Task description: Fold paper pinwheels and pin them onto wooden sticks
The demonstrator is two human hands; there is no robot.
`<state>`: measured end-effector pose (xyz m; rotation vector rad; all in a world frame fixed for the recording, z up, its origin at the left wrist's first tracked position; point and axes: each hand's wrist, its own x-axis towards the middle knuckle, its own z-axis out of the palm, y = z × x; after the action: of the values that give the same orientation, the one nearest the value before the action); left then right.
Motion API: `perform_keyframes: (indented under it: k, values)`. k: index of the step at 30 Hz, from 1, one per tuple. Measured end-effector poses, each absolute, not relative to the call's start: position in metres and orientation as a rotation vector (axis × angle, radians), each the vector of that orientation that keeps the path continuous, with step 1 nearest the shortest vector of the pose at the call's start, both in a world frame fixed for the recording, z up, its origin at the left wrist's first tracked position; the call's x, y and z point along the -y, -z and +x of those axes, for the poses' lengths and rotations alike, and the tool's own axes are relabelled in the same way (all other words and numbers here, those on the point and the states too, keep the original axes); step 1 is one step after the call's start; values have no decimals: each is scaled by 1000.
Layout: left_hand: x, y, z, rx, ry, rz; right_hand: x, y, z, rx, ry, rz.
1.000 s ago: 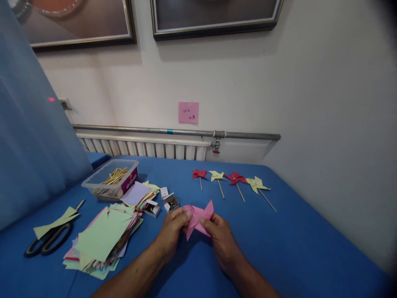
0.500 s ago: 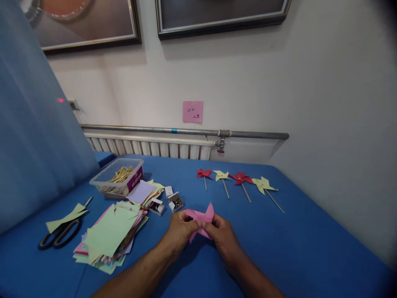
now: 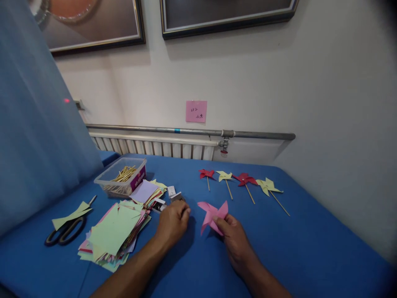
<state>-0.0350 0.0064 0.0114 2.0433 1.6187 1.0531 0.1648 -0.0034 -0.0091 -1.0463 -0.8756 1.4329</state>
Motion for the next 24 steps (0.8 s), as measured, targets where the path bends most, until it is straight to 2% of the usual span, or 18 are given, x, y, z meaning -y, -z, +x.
perform_keyframes:
  k: [5, 9, 24]
  values:
    - [-22, -16, -51, -2025, -649, 2329, 6, 7, 164, 875, -1432, -1064]
    - [-29, -18, -44, -2140, -332, 2344, 6, 7, 163, 878, -1421, -1075]
    - [-47, -38, -44, -2051, -207, 2269, -2, 15, 162, 913, -1390, -1082]
